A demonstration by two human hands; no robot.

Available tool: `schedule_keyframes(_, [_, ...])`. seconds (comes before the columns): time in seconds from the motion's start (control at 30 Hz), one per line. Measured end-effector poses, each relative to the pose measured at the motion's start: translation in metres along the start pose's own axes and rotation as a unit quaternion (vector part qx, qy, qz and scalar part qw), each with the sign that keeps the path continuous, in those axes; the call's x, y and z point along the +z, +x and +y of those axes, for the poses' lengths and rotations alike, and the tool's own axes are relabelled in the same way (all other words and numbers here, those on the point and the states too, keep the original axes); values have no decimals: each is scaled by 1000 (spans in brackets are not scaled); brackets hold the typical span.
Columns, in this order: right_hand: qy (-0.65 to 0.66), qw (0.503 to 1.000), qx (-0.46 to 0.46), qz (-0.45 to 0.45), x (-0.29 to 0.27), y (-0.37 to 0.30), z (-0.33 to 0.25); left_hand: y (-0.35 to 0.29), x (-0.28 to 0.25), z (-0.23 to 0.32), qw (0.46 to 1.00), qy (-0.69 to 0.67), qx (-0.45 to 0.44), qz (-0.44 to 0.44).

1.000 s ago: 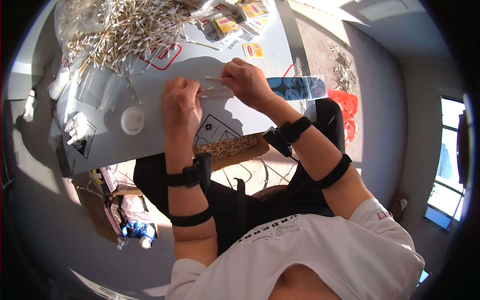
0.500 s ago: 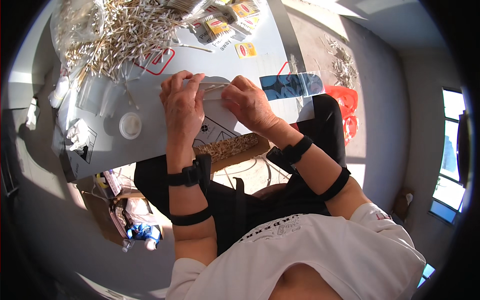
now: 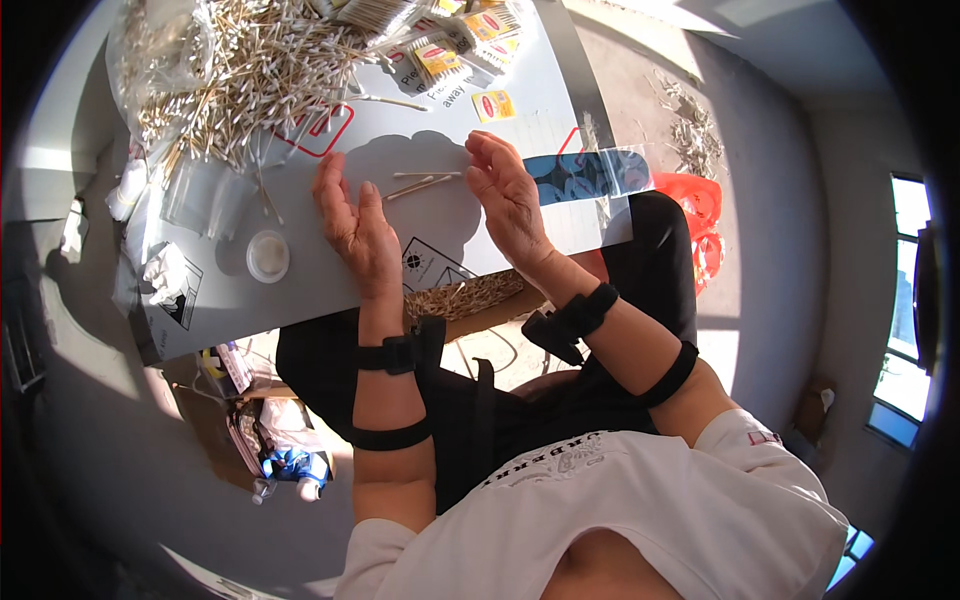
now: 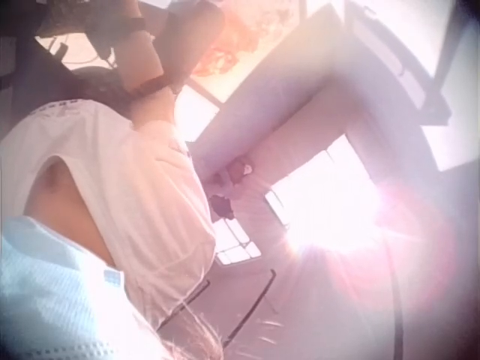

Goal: Packaging cotton swabs into small cardboard boxes.

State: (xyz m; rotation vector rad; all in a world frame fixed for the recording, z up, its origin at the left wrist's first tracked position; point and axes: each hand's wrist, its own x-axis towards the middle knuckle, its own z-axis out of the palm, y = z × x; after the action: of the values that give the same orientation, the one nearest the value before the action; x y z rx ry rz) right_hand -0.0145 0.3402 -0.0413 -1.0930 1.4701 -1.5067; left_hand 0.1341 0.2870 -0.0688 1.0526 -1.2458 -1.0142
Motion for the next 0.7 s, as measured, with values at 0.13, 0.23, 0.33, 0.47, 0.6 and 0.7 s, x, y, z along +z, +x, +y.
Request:
schedule_keyframes(0.13, [12, 998, -50, -24, 28, 11, 9, -3, 14, -2, 992, -108, -50, -31])
schedule_keyframes(0.23, [4, 998, -42, -49, 29, 22, 12, -3, 14, 4, 974, -194, -112, -40])
schedule_keyframes(0.33, [-22, 998, -5, -58, 22, 33, 11, 1, 6, 8, 986, -137, -70, -60])
schedule_keyframes(0.47, [-275, 954, -103, -54, 17, 68, 6, -1, 4, 21, 905, 351, 178, -159])
schedule_keyframes(0.6, [-399, 906, -131, -61, 23, 97, 9, 0, 4, 23, 893, 382, 131, -198])
schedule_keyframes(0.7, [-386, 908, -129, -96, 18, 96, 11, 2, 4, 24, 898, 371, 139, -189])
